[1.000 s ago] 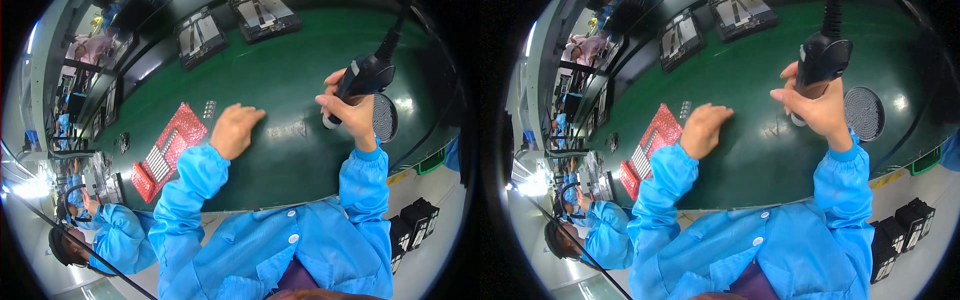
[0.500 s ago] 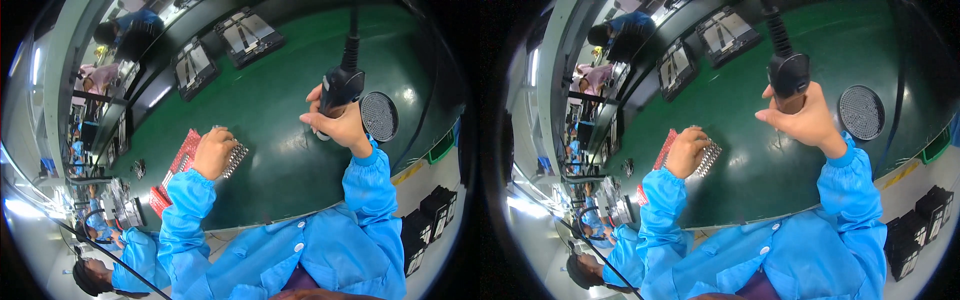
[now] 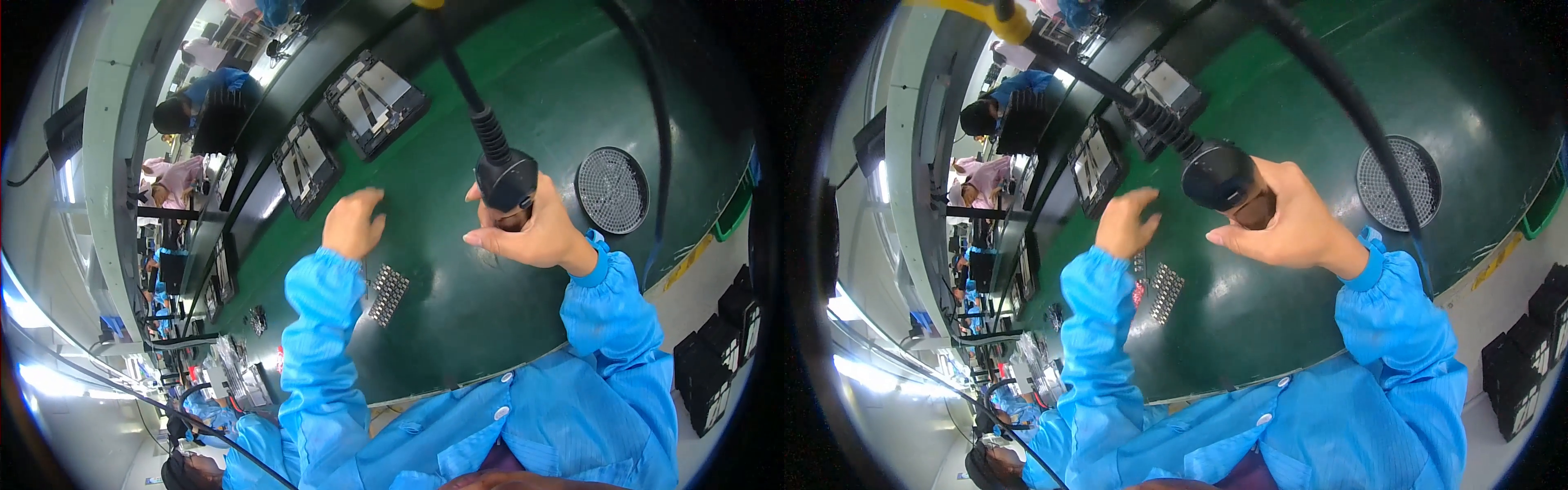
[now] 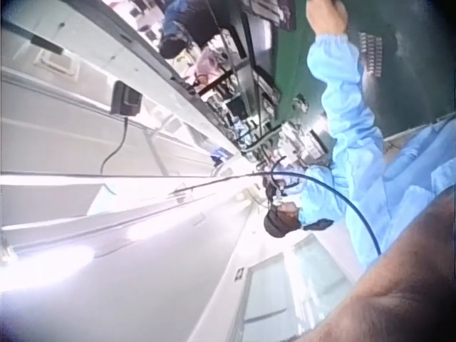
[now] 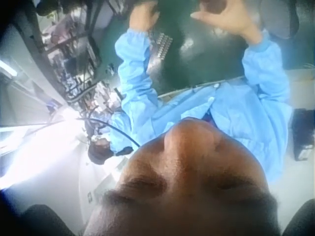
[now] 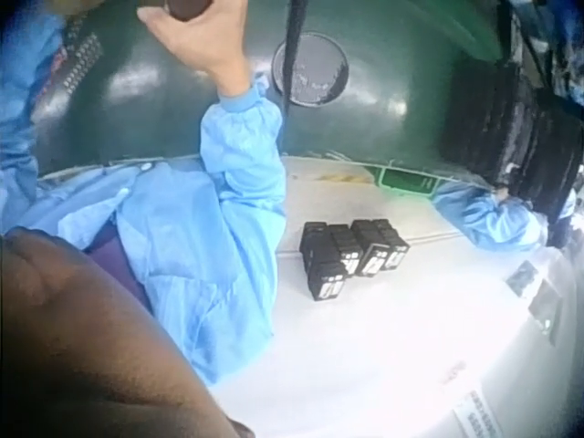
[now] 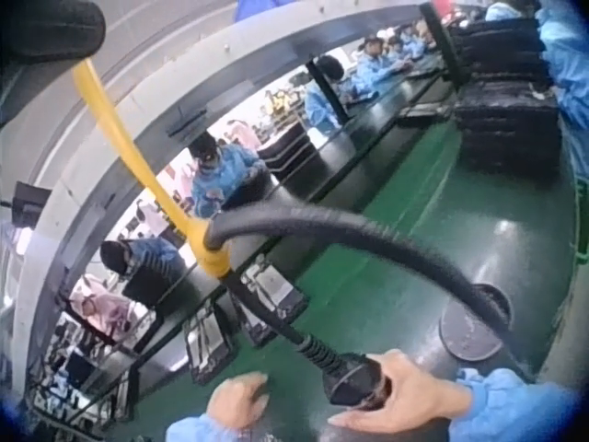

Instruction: The person assembles internal components of an electronic device by picking up small screws from a component tray and securing them into a tablet frame with an electric screwdriver.

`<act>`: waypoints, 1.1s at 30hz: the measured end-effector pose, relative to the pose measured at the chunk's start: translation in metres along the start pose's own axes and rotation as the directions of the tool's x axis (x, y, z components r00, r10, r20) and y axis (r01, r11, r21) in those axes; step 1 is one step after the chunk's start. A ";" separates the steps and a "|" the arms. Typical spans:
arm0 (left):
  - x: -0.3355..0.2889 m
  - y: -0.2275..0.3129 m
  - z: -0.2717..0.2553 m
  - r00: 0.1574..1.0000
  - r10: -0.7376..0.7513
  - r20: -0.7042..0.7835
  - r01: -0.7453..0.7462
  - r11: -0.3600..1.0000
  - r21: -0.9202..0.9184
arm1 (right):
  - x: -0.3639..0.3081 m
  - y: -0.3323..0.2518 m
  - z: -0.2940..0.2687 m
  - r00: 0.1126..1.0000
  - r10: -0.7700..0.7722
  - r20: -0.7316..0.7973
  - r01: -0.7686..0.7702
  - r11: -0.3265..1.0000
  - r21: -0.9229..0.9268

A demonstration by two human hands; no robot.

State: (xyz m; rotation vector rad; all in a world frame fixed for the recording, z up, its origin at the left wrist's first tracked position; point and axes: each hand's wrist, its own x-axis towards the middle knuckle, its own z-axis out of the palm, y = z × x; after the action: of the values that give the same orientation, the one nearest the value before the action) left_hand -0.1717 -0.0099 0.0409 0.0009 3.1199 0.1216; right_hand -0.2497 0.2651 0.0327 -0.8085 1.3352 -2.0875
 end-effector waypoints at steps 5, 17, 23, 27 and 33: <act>0.093 -0.050 0.040 0.981 0.060 -0.185 -0.015 0.972 0.236 | 0.003 -0.004 0.000 1.000 -0.025 -0.003 0.024 0.998 -0.062; 0.106 -0.045 0.020 0.850 -0.155 -0.504 0.331 0.901 0.281 | 0.004 0.021 0.009 0.987 -0.128 -0.095 0.131 0.991 0.021; 0.023 0.041 0.021 0.811 0.231 -0.537 -0.148 0.970 0.194 | 0.006 -0.003 -0.005 0.963 -0.222 -0.151 0.203 0.970 -0.130; -0.043 0.092 0.030 0.882 0.174 -0.438 -0.183 0.983 0.022 | 0.004 -0.007 -0.027 0.901 -0.243 -0.359 0.211 0.969 -0.129; -0.097 0.146 0.054 0.923 0.140 -0.358 -0.218 0.958 -0.186 | 0.001 -0.013 -0.033 0.838 -0.372 -0.399 0.264 0.917 -0.300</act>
State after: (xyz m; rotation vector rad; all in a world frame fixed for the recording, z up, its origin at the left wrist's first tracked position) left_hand -0.0741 0.1396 0.0002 0.2973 3.4240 0.5310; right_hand -0.2762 0.2893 0.0343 -0.7047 1.8260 -2.5246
